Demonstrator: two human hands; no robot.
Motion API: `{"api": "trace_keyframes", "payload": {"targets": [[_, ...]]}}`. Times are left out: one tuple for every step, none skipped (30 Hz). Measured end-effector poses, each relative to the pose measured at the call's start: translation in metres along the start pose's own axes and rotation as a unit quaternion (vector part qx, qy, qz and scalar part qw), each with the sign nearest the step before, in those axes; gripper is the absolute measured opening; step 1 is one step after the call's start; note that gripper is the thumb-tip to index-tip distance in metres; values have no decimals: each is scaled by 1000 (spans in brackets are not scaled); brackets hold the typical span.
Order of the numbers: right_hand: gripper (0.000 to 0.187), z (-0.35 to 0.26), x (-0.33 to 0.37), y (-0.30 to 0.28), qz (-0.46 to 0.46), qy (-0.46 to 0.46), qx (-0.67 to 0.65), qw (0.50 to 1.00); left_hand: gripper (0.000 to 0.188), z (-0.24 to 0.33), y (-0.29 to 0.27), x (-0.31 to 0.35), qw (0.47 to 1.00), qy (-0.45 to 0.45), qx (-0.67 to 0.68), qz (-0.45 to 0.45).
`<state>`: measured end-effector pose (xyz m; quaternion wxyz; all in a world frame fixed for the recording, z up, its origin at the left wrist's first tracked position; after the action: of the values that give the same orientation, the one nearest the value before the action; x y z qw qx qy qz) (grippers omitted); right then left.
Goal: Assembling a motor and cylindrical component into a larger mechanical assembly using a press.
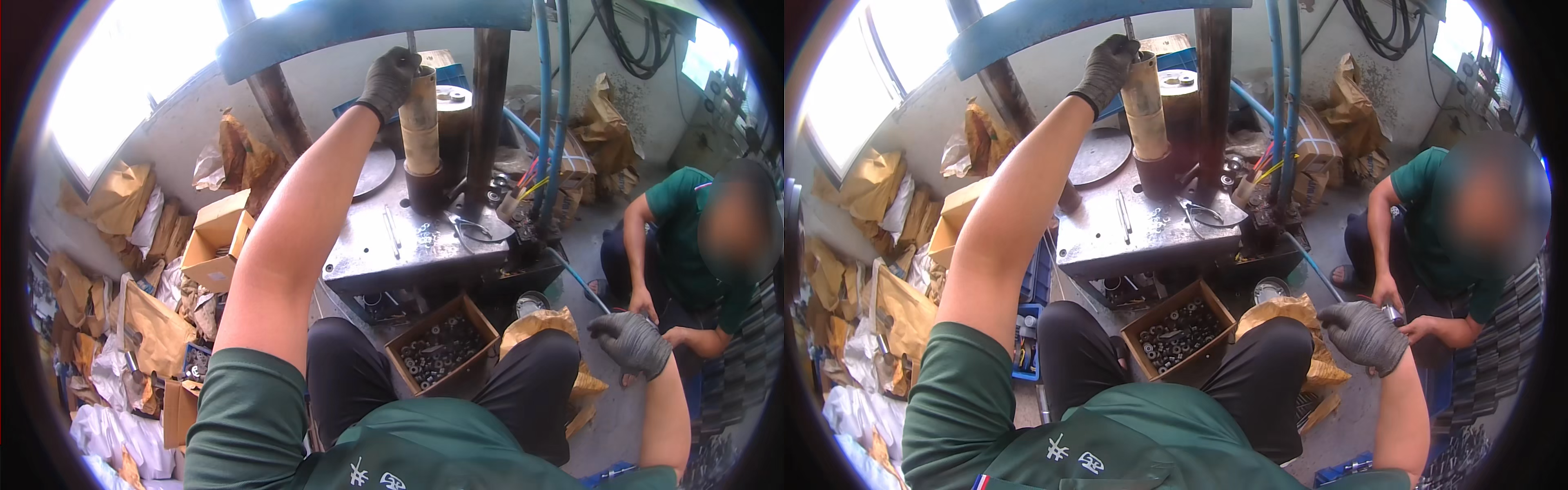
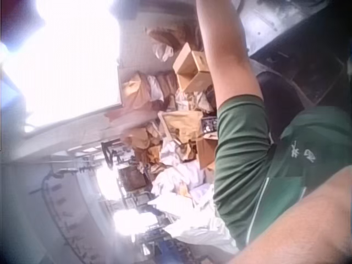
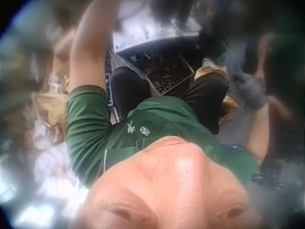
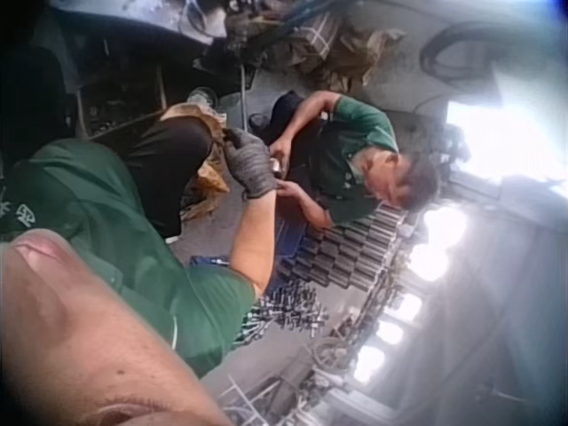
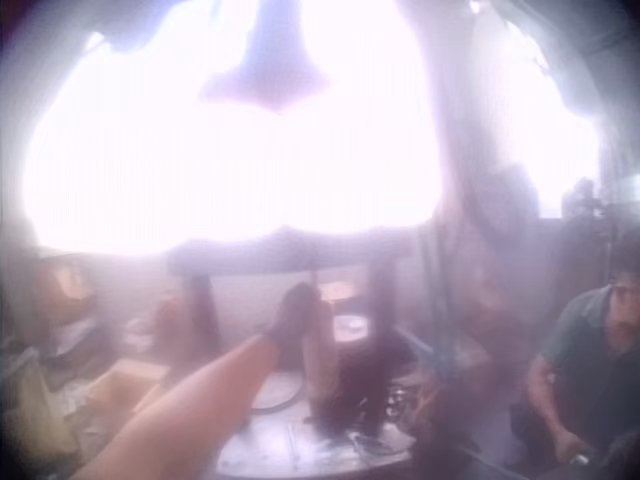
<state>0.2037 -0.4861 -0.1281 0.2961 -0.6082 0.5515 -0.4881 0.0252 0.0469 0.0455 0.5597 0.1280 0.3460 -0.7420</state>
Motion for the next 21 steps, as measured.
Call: {"api": "trace_keyframes", "payload": {"targets": [[32, -1, 1, -1, 19, -16, -7, 1000, 35, 1, -1, 2, 1000, 6, -10, 2], [30, -3, 1, -2, 39, -31, -14, 999, 35, 3, -1, 4, 1000, 13, -20, 4], [30, -3, 5, -2, 35, -29, -14, 999, 35, 1, 1, 6, 1000, 9, -19, 3], [29, -4, 8, 3, -8, -30, 42, 999, 35, -1, 3, 9, 1000, 6, -24, 6], [29, -4, 11, 7, -50, -31, 96, 994, 36, -2, 5, 11, 1000, 3, -30, 8], [29, -6, 9, 5, -48, -31, 96, 994, 36, 0, 4, 11, 999, 5, -31, 8], [29, -8, 8, -6, 6, -19, 27, 999, 36, 2, 3, 13, 999, 6, -30, 9], [30, -7, 7, -15, 61, -7, -42, 997, 37, 4, 2, 13, 1000, 7, -29, 11], [30, -7, 7, -14, 62, -8, -42, 997, 37, 3, 1, 11, 999, 7, -29, 11], [30, -9, 7, -9, 35, -17, -11, 999, 38, 2, 0, 8, 999, 7, -35, 9], [30, -9, 6, -3, 8, -26, 19, 999, 39, 0, -1, 6, 999, 6, -41, 7], [30, -10, 3, 5, -29, -51, 71, 996, 39, 1, -1, 6, 999, 7, -41, 6], [30, -9, 3, 5, -28, -51, 70, 996, 37, 2, -1, 7, 999, 13, -46, 7], [29, -6, 4, 2, -19, -39, 45, 998, 35, 4, 0, 7, 998, 18, -52, 8], [29, -6, 5, -1, -10, -27, 20, 999, 35, 4, 1, 8, 998, 19, -52, 7], [29, -8, 5, -3, -9, -26, 20, 999, 34, 4, 0, 8, 999, 22, -41, 12], [30, -8, 5, -9, 27, -21, -3, 999, 34, 3, 0, 7, 999, 25, -29, 17], [30, -7, 6, -13, 63, -16, -27, 998, 34, 4, 0, 7, 999, 25, -30, 16], [30, -6, 5, -10, 62, -16, -27, 998, 34, 5, 0, 7, 999, 27, -30, 17], [30, -5, 4, 0, 16, -26, 25, 999, 34, 5, 1, 7, 999, 29, -30, 17], [30, -7, 2, 8, -30, -38, 77, 996, 34, 4, -1, 6, 999, 30, -31, 18]]}}
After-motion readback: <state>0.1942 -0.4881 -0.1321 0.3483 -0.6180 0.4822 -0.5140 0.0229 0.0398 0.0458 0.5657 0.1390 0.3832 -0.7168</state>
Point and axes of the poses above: each hand's wrist, its own x-axis away from the middle knuckle, its own y-axis out of the palm, z = x × y, the point moved 7 cm from there along -x, towards the middle knuckle, and after that the axes turned 6 degrees about -y, right-handed, at the moved point
